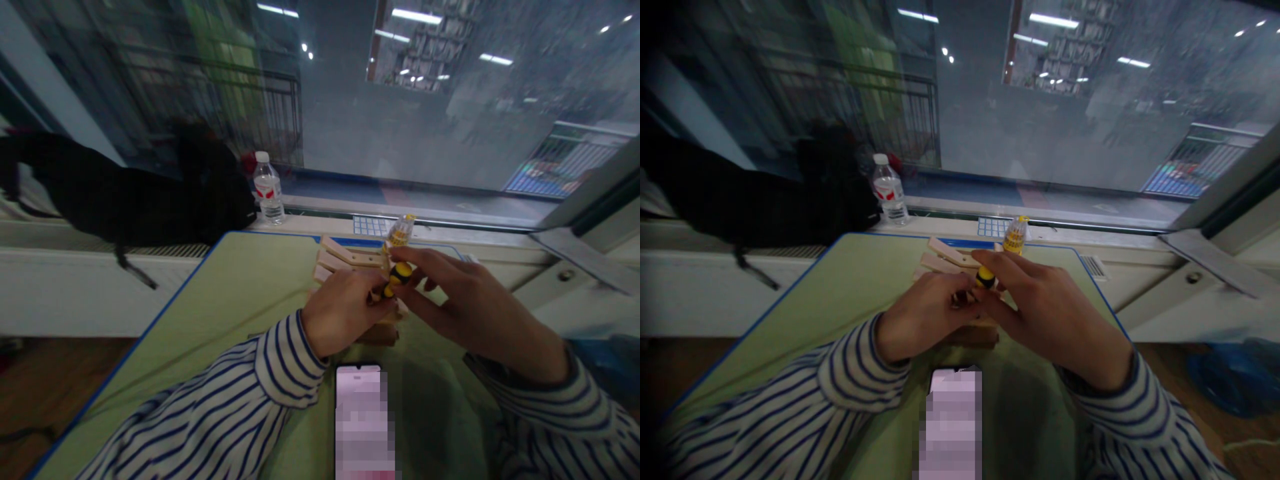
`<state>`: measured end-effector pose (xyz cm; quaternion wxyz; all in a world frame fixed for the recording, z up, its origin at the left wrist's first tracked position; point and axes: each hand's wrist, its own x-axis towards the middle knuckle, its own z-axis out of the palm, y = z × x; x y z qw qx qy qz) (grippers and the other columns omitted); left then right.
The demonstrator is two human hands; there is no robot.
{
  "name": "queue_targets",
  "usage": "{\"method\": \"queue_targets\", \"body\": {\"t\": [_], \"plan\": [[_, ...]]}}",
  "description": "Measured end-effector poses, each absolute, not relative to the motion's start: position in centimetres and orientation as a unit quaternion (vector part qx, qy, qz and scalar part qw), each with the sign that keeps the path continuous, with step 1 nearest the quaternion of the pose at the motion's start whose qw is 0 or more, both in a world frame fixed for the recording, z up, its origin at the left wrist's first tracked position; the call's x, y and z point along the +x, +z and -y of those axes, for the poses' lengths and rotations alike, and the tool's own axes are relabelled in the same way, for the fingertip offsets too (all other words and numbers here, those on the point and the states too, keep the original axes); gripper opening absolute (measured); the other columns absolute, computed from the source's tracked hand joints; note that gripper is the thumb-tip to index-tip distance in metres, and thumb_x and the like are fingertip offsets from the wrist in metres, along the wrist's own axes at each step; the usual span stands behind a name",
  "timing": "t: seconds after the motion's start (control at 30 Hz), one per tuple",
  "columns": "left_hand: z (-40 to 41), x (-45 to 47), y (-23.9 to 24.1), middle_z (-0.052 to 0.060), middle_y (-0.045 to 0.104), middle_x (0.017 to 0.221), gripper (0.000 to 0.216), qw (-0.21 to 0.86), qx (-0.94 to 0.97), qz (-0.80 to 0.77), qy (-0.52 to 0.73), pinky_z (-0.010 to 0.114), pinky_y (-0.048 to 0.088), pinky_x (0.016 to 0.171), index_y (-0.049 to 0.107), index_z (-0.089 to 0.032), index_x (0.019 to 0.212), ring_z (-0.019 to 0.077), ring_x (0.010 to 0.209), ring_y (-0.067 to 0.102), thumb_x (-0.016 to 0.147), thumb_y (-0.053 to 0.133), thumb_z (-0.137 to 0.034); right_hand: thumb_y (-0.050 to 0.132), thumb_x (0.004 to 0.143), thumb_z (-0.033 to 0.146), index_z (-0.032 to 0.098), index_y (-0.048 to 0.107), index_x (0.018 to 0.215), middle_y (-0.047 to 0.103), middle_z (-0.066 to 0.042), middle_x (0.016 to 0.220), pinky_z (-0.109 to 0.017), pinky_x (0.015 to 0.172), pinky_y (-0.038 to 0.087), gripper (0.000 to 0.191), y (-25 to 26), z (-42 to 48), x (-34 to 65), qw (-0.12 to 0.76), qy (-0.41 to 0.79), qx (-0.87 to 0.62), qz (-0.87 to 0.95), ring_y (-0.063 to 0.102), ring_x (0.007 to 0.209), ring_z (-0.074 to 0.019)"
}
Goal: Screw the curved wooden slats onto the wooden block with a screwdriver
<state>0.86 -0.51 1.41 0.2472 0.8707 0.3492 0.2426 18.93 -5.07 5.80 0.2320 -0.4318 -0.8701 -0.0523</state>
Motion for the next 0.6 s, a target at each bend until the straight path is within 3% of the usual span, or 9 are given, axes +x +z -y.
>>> {"method": "queue_targets", "body": {"t": [0.23, 0.6], "plan": [[0.59, 0.81, 1.43, 0.0, 0.068, 0.077, 0.015, 0.239, 0.873, -0.346, 0.248, 0.025, 0.037, 0.056, 0.066, -0.019, 0.086, 0.0133, 0.065, 0.058, 0.085, 0.055, -0.029, 0.05, 0.091, 0.018, 0.02, 0.054, 0.121, 0.066, -0.007, 0.119, -0.033, 0.08, 0.056, 0.031, 5.61, 4.98, 18.98, 0.23, -0.039, -0.416, 0.879, 0.067, 0.091, -0.0178], [0.71, 0.92, 1.43, 0.002, 0.068, 0.082, 0.021, 0.24, 0.878, -0.346, 0.226, 0.024, 0.04, 0.058, 0.066, -0.019, 0.092, 0.0147, 0.069, 0.06, 0.087, 0.05, -0.031, 0.052, 0.091, 0.022, 0.02, 0.055, 0.118, 0.069, -0.005, 0.11, -0.03, 0.071, 0.054, 0.026, 5.57, 4.89, 18.98, 0.227, -0.053, -0.429, 0.872, 0.068, 0.082, -0.0169]]}}
